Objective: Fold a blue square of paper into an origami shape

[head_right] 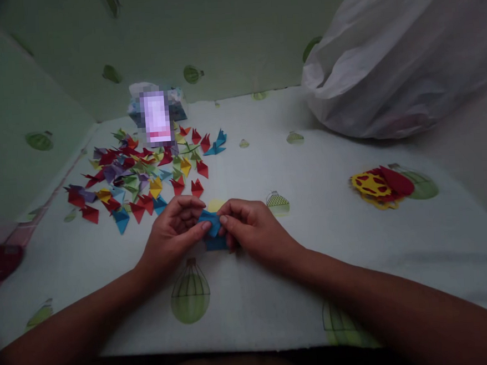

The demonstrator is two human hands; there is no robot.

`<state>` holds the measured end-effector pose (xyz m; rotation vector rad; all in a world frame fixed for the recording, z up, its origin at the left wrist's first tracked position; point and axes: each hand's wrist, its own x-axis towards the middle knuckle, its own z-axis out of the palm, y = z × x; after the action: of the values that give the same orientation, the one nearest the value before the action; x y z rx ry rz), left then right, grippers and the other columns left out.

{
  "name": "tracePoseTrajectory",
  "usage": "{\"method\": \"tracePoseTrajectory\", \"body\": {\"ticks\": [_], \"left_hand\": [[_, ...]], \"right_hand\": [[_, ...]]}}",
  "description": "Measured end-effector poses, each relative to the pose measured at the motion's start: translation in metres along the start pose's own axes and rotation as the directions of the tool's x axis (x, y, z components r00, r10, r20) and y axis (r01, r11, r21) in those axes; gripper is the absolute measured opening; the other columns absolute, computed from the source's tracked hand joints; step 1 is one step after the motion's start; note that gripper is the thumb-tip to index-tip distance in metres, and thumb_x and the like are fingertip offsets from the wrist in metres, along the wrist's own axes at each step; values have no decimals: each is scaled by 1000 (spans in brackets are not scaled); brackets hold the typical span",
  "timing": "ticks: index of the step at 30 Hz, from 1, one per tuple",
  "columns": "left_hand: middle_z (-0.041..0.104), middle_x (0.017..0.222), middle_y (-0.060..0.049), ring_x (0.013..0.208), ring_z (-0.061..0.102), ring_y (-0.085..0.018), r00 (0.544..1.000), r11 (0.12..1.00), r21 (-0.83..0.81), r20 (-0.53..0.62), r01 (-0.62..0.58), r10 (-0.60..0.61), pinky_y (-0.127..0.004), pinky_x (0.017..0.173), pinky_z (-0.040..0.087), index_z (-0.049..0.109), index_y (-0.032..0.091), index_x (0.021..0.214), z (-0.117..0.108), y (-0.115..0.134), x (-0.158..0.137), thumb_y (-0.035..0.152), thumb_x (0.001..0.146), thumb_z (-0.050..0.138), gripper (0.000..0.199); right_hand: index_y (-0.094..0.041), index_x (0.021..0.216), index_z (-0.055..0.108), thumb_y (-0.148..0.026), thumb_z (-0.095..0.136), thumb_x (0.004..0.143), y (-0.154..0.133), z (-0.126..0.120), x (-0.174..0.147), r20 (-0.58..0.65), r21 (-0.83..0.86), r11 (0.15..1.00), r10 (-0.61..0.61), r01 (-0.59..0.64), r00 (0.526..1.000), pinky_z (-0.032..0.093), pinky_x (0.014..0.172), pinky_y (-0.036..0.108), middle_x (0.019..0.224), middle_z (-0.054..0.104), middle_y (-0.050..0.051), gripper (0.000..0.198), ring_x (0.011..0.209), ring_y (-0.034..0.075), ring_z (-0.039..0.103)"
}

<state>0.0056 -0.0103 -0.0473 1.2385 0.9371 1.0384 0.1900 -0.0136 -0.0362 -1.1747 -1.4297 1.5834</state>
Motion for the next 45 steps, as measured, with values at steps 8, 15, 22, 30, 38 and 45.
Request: {"method": "tracePoseTrajectory", "body": {"ticks": [8, 15, 22, 30, 38, 45], "left_hand": [[62, 76, 1, 68, 61, -10, 998, 998, 31, -32, 47, -46, -20, 63, 52, 61, 17, 84, -1, 3, 0, 19, 77, 75, 16], [64, 73, 1, 67, 62, -11, 999, 998, 43, -31, 46, -45, -22, 63, 54, 63, 17, 82, -1, 3, 1, 20, 76, 76, 14], [67, 71, 1, 67, 66, -11, 998, 998, 17, 24, 57, -57, -21, 63, 56, 64, 17, 83, -2, 4, 0, 21, 79, 75, 13], [69, 70, 0, 64, 66, -12, 994, 994, -9, 23, 107, -107, -23, 61, 57, 68, 17, 82, -2, 5, -1, 22, 78, 73, 8], [66, 65, 1, 58, 61, -11, 997, 995, 64, -28, 79, -77, -21, 55, 50, 69, 18, 75, -1, 9, -2, 19, 75, 69, 2], [61, 62, 1, 56, 54, -10, 1000, 983, 181, -13, -4, 7, -21, 52, 44, 69, 17, 74, 1, 9, -4, 18, 75, 68, 1]], "right_hand": [[-18, 78, 60, -35, 68, 82, 1, 0, 0, 9, 65, 995, 77, -77, 997, 45, 54, 25, 55, 61, -3, 19, 51, 11, 56], [-18, 77, 60, -38, 71, 81, 2, 0, 0, 24, 84, 993, 76, -77, 997, 45, 53, 25, 56, 61, -3, 23, 50, 11, 56], [-17, 77, 61, -36, 68, 83, 3, -1, -1, 35, 109, 991, 73, -76, 997, 45, 53, 24, 56, 61, -3, 21, 49, 10, 56], [-18, 78, 64, -30, 66, 85, 4, -1, -2, 22, 112, 992, 52, -54, 998, 45, 54, 25, 55, 62, -3, 15, 49, 11, 57], [-18, 78, 65, -29, 66, 85, 4, 0, -5, 40, 152, 987, 55, -61, 998, 46, 56, 25, 57, 63, -2, 13, 51, 11, 57], [-17, 76, 63, -43, 69, 87, 5, 0, -3, 88, 205, 975, 64, -81, 994, 44, 54, 24, 57, 62, -1, 29, 51, 11, 56]]}}
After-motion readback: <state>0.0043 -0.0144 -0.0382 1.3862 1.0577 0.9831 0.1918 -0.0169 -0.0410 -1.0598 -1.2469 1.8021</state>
